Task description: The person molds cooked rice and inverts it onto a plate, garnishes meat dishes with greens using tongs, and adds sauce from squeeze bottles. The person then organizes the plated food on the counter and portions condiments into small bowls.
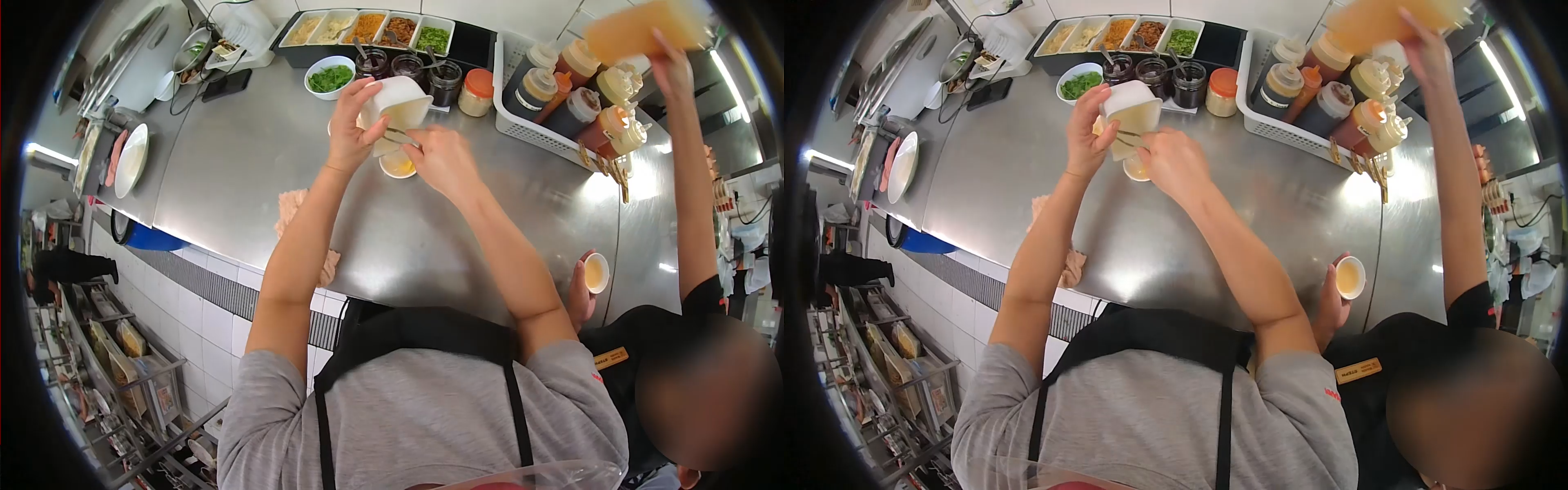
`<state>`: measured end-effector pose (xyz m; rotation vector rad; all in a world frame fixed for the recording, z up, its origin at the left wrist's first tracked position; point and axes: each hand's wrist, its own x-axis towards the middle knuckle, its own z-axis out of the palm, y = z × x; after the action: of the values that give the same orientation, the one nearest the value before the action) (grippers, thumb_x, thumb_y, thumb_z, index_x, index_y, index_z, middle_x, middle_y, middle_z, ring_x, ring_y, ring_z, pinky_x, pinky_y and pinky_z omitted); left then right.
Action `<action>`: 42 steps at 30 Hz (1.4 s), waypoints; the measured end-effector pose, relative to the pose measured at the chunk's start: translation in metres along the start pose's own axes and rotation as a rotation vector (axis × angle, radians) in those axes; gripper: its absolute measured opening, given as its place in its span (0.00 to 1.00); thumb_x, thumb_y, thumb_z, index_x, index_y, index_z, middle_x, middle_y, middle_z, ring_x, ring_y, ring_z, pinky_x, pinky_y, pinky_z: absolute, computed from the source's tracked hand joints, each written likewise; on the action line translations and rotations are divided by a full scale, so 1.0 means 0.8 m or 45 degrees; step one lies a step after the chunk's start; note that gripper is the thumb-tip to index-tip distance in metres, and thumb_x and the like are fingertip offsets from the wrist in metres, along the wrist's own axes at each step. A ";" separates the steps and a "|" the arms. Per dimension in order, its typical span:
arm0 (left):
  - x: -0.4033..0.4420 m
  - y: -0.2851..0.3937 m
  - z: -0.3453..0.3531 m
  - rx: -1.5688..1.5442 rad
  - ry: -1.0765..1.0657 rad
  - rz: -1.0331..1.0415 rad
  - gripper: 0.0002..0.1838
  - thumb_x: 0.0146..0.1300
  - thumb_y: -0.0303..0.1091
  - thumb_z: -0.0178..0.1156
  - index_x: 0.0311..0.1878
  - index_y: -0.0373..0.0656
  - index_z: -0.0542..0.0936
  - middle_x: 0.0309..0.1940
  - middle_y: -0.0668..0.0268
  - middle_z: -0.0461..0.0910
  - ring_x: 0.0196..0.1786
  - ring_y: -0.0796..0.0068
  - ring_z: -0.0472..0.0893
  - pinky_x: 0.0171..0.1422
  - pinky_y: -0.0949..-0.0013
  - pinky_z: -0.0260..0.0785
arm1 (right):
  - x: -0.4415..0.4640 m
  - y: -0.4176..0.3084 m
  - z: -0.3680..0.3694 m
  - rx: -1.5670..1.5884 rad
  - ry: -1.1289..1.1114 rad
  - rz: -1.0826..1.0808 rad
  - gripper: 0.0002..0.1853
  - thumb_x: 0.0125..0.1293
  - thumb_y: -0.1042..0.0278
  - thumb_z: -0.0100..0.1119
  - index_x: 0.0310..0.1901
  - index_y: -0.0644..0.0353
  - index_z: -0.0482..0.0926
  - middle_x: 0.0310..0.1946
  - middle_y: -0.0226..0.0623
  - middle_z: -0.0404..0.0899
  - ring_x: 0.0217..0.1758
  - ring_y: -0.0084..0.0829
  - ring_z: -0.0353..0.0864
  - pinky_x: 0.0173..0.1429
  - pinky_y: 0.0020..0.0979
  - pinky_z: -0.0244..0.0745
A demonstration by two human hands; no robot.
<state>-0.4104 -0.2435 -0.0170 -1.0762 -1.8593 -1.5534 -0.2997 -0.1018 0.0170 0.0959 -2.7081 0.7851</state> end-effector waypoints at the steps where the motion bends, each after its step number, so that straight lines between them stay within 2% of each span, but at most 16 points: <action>1: 0.002 0.005 0.000 0.050 -0.031 0.038 0.26 0.46 0.34 0.66 0.52 0.47 0.74 0.53 0.58 0.70 0.54 0.60 0.72 0.58 0.65 0.65 | 0.000 -0.001 0.000 0.005 -0.057 0.029 0.09 0.55 0.64 0.57 0.32 0.61 0.80 0.28 0.46 0.76 0.33 0.46 0.77 0.38 0.42 0.73; 7: -0.003 0.002 -0.007 0.124 -0.053 0.027 0.25 0.46 0.35 0.67 0.51 0.48 0.75 0.53 0.58 0.70 0.54 0.60 0.72 0.57 0.64 0.65 | -0.016 0.005 -0.012 -0.117 -0.224 0.027 0.10 0.55 0.65 0.57 0.31 0.63 0.80 0.28 0.45 0.76 0.33 0.44 0.77 0.38 0.42 0.73; 10: -0.001 -0.004 -0.009 0.089 -0.010 0.054 0.26 0.46 0.35 0.67 0.52 0.48 0.75 0.53 0.59 0.70 0.54 0.60 0.72 0.57 0.63 0.65 | -0.017 -0.006 -0.029 -0.159 -0.231 0.076 0.10 0.55 0.65 0.59 0.37 0.60 0.80 0.27 0.48 0.75 0.33 0.47 0.76 0.39 0.42 0.71; 14: 0.004 0.003 -0.009 0.111 -0.037 0.085 0.26 0.45 0.36 0.67 0.52 0.48 0.75 0.53 0.58 0.70 0.54 0.59 0.72 0.58 0.63 0.65 | -0.010 0.003 -0.024 -0.097 -0.133 0.057 0.10 0.55 0.65 0.59 0.36 0.61 0.80 0.29 0.47 0.75 0.34 0.47 0.76 0.39 0.43 0.71; 17: 0.004 0.005 -0.007 0.157 -0.050 0.088 0.26 0.45 0.36 0.67 0.52 0.48 0.75 0.53 0.58 0.70 0.54 0.59 0.72 0.57 0.63 0.65 | -0.018 -0.003 -0.027 -0.192 -0.243 0.033 0.10 0.56 0.65 0.58 0.35 0.61 0.80 0.30 0.47 0.76 0.34 0.46 0.77 0.40 0.42 0.71; 19: 0.007 0.006 -0.004 0.157 -0.070 0.081 0.27 0.45 0.36 0.68 0.52 0.49 0.75 0.54 0.58 0.69 0.54 0.59 0.71 0.58 0.63 0.65 | -0.021 -0.010 -0.029 -0.249 -0.237 0.184 0.10 0.55 0.65 0.59 0.35 0.61 0.80 0.30 0.46 0.76 0.34 0.45 0.77 0.39 0.42 0.72; 23: 0.010 0.011 0.011 0.098 -0.094 0.082 0.27 0.45 0.35 0.68 0.53 0.49 0.75 0.54 0.58 0.68 0.55 0.59 0.70 0.58 0.63 0.65 | -0.015 -0.020 -0.030 -0.203 -0.135 0.089 0.10 0.55 0.65 0.58 0.36 0.59 0.80 0.31 0.45 0.76 0.34 0.45 0.77 0.40 0.42 0.72; 25: 0.008 0.010 0.016 0.089 -0.114 0.120 0.27 0.46 0.36 0.68 0.53 0.50 0.75 0.55 0.58 0.67 0.56 0.59 0.69 0.59 0.62 0.64 | -0.015 -0.016 -0.023 -0.207 -0.165 0.049 0.09 0.56 0.65 0.56 0.30 0.61 0.80 0.30 0.44 0.76 0.33 0.43 0.78 0.39 0.41 0.74; 29: 0.006 0.004 0.010 0.133 -0.133 0.124 0.27 0.46 0.37 0.69 0.53 0.50 0.75 0.55 0.58 0.66 0.55 0.59 0.70 0.59 0.62 0.65 | -0.033 -0.009 -0.031 -0.213 -0.212 0.066 0.08 0.56 0.65 0.56 0.29 0.61 0.80 0.29 0.44 0.76 0.34 0.43 0.78 0.40 0.41 0.73; 31: 0.011 0.006 0.005 0.096 -0.122 0.109 0.28 0.45 0.36 0.69 0.53 0.50 0.75 0.55 0.58 0.66 0.55 0.59 0.70 0.58 0.62 0.65 | -0.033 -0.007 -0.039 -0.179 -0.275 0.119 0.11 0.56 0.65 0.58 0.38 0.59 0.80 0.32 0.46 0.76 0.36 0.47 0.77 0.42 0.42 0.72; 35: 0.015 0.010 0.000 0.113 -0.113 0.132 0.28 0.45 0.35 0.69 0.53 0.49 0.75 0.55 0.58 0.67 0.55 0.59 0.71 0.57 0.62 0.66 | -0.027 -0.002 -0.039 -0.142 -0.145 0.161 0.11 0.56 0.65 0.58 0.39 0.59 0.80 0.33 0.46 0.76 0.36 0.47 0.77 0.41 0.42 0.72; 38: 0.017 0.006 -0.002 0.168 -0.063 0.141 0.28 0.45 0.35 0.69 0.53 0.48 0.75 0.54 0.57 0.68 0.55 0.60 0.71 0.57 0.63 0.66 | -0.029 -0.007 -0.040 -0.215 -0.136 0.076 0.09 0.56 0.64 0.56 0.33 0.61 0.79 0.29 0.43 0.76 0.33 0.45 0.78 0.39 0.41 0.74; 40: 0.010 0.008 0.000 0.125 -0.045 0.084 0.28 0.45 0.35 0.69 0.52 0.48 0.75 0.54 0.56 0.69 0.55 0.59 0.70 0.57 0.63 0.65 | -0.032 -0.022 -0.044 -0.063 -0.102 0.110 0.11 0.56 0.64 0.58 0.40 0.58 0.80 0.31 0.45 0.76 0.35 0.47 0.77 0.39 0.41 0.72; 42: 0.006 0.011 0.006 0.021 -0.036 0.041 0.27 0.45 0.35 0.69 0.52 0.48 0.75 0.54 0.57 0.69 0.55 0.59 0.71 0.57 0.63 0.65 | -0.027 -0.017 -0.033 -0.049 -0.095 0.133 0.11 0.56 0.64 0.58 0.39 0.57 0.80 0.31 0.44 0.76 0.34 0.47 0.77 0.39 0.41 0.72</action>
<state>-0.4054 -0.2371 -0.0092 -1.1205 -1.8607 -1.5095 -0.2700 -0.0997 0.0376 -0.0262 -2.8166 0.7729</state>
